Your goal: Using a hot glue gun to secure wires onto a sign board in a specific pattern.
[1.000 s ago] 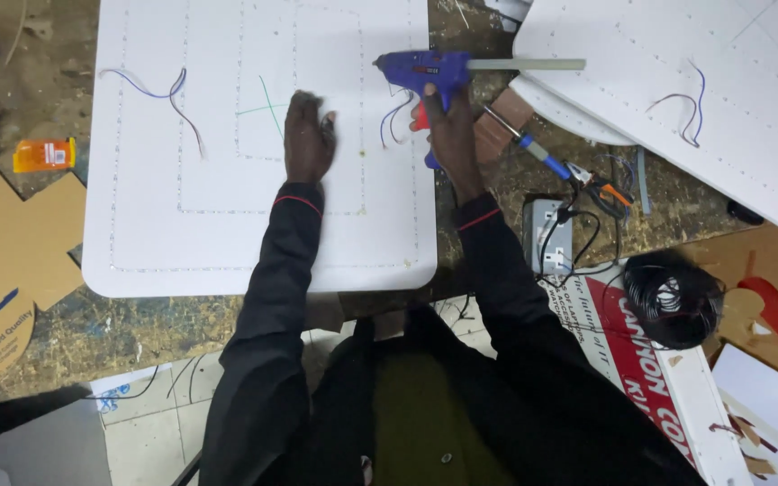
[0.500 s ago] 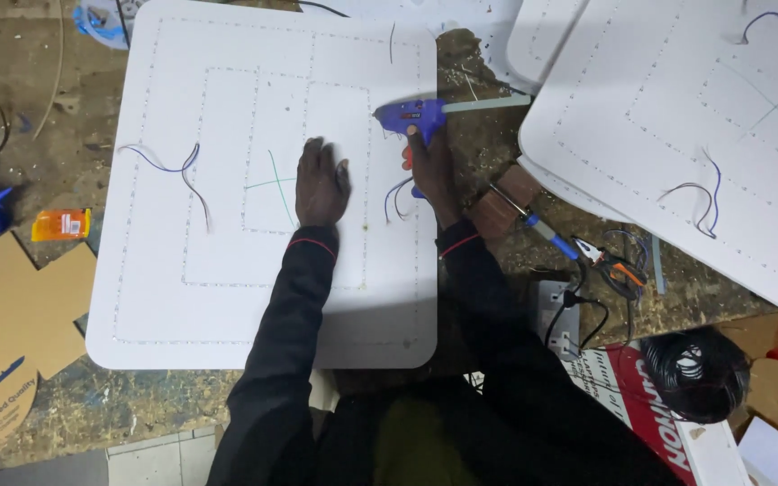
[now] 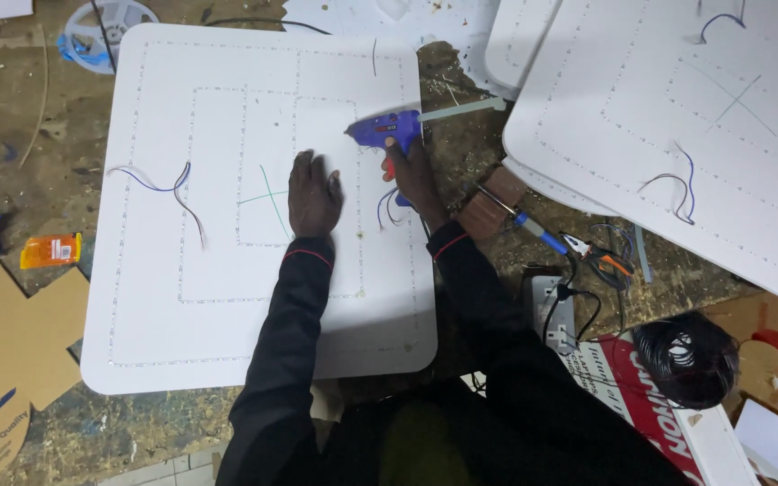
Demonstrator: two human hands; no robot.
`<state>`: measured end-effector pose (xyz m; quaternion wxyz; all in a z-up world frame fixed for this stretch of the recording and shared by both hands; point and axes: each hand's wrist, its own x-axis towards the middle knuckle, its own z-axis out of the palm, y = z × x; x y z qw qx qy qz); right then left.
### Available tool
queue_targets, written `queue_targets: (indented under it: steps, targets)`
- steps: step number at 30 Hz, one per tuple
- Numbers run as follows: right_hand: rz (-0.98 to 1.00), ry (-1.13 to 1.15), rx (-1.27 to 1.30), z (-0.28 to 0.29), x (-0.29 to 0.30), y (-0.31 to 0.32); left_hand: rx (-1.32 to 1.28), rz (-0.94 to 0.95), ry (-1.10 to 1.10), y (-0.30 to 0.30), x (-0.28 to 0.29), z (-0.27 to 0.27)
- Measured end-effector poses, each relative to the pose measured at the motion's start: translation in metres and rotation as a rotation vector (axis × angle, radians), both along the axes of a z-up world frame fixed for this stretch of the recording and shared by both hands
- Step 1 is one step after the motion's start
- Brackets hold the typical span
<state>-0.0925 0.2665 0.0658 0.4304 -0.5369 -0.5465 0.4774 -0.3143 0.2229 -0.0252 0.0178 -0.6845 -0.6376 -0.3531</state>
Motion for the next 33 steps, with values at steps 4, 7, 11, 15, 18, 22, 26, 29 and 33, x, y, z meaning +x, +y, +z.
queue_targets:
  steps: [4, 7, 11, 15, 18, 22, 26, 29, 33]
  targets:
    - [0.009, 0.038, 0.031, 0.001, 0.003, 0.001, 0.015, 0.009, -0.019, 0.006, 0.000, -0.003]
    - [-0.005, 0.017, -0.029, 0.022, 0.005, -0.009, -0.003, 0.013, -0.021, 0.003, 0.002, -0.001]
    - [0.012, 0.049, -0.001, 0.042, -0.006, -0.009, -0.041, 0.034, -0.026, 0.003, 0.003, 0.003]
    - [0.069, 0.021, 0.014, 0.068, -0.036, -0.008, -0.023, 0.032, -0.034, 0.002, 0.005, 0.011]
    - [0.092, -0.052, 0.030, 0.068, -0.060, 0.006, -0.032, 0.041, -0.029, 0.001, 0.005, 0.003]
    - [0.090, -0.089, 0.018, 0.033, -0.081, 0.042, -0.040, 0.066, -0.027, 0.002, 0.007, 0.004]
    - [0.083, -0.135, 0.008, 0.016, -0.097, 0.060, -0.055, 0.060, -0.047, -0.004, 0.008, 0.009]
    - [0.054, -0.138, 0.003, 0.015, -0.106, 0.067, -0.053, 0.053, -0.047, -0.004, 0.007, 0.015]
    - [0.038, -0.143, 0.026, -0.006, -0.114, 0.087, -0.062, 0.042, -0.025, -0.001, 0.006, 0.014]
